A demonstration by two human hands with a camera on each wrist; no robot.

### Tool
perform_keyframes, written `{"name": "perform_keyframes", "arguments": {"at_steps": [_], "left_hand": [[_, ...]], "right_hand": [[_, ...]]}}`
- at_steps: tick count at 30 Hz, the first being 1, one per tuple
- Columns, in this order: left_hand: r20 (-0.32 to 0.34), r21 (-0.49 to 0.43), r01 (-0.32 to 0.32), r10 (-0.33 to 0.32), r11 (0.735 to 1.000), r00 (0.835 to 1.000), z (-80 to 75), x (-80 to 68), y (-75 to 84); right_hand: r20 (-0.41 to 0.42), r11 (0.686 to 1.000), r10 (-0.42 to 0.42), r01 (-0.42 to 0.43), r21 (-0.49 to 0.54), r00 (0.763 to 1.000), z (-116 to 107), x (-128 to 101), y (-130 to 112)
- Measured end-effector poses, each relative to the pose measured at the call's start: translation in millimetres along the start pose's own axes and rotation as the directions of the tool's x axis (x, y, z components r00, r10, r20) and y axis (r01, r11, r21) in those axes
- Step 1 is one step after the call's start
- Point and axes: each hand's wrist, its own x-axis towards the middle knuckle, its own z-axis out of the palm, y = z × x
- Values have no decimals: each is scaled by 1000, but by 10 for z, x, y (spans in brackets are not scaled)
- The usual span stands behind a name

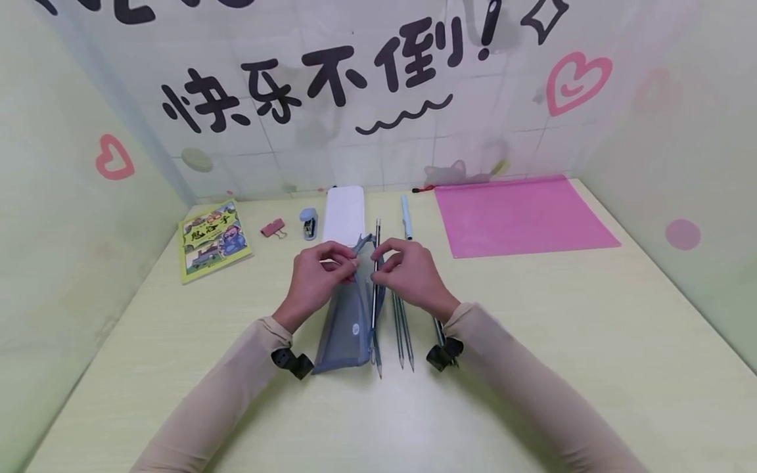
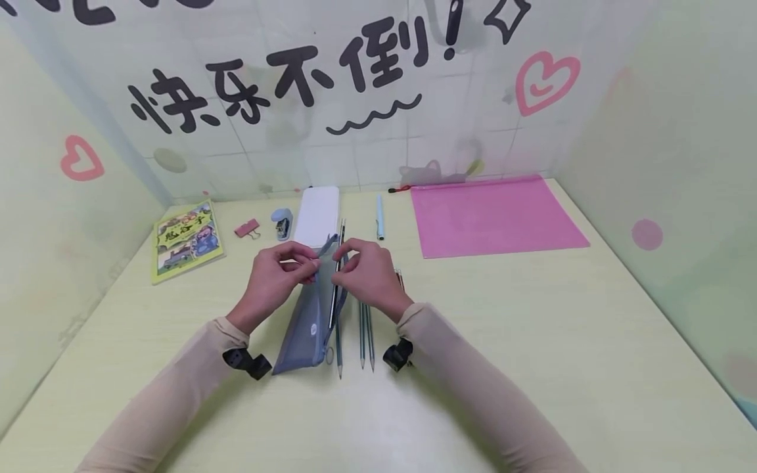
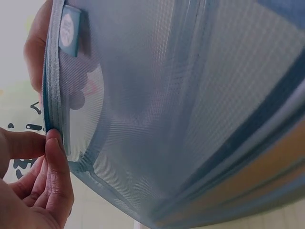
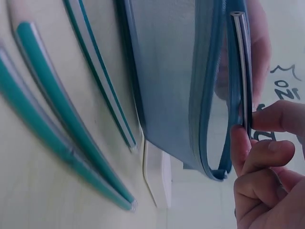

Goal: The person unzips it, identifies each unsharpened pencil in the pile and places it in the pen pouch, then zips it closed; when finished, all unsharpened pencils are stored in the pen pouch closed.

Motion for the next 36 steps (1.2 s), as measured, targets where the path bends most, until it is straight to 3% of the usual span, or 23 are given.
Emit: {"name": "perform_keyframes", "arguments": {"at_steps": [16,24,31,36], "left_hand": [[-21,-4,-17,17,1000,1000,68,-77,-40],[-39,-11,-29,29,1000,999,58,-76,-32],[-32,-7,-11,11,1000,999,60,-90,-43],[-49,2,-32,32,999,998,17,-87,-52]], "right_hand": [[46,1000,25,-25,-18,999,123,-194,-5],[100,996,-43,51,-73,994,162,-204,10],[29,986,-105,108,-125,994,-61,-230,103],[87,966,-108,125,-226,990,-299,-240,221]]}}
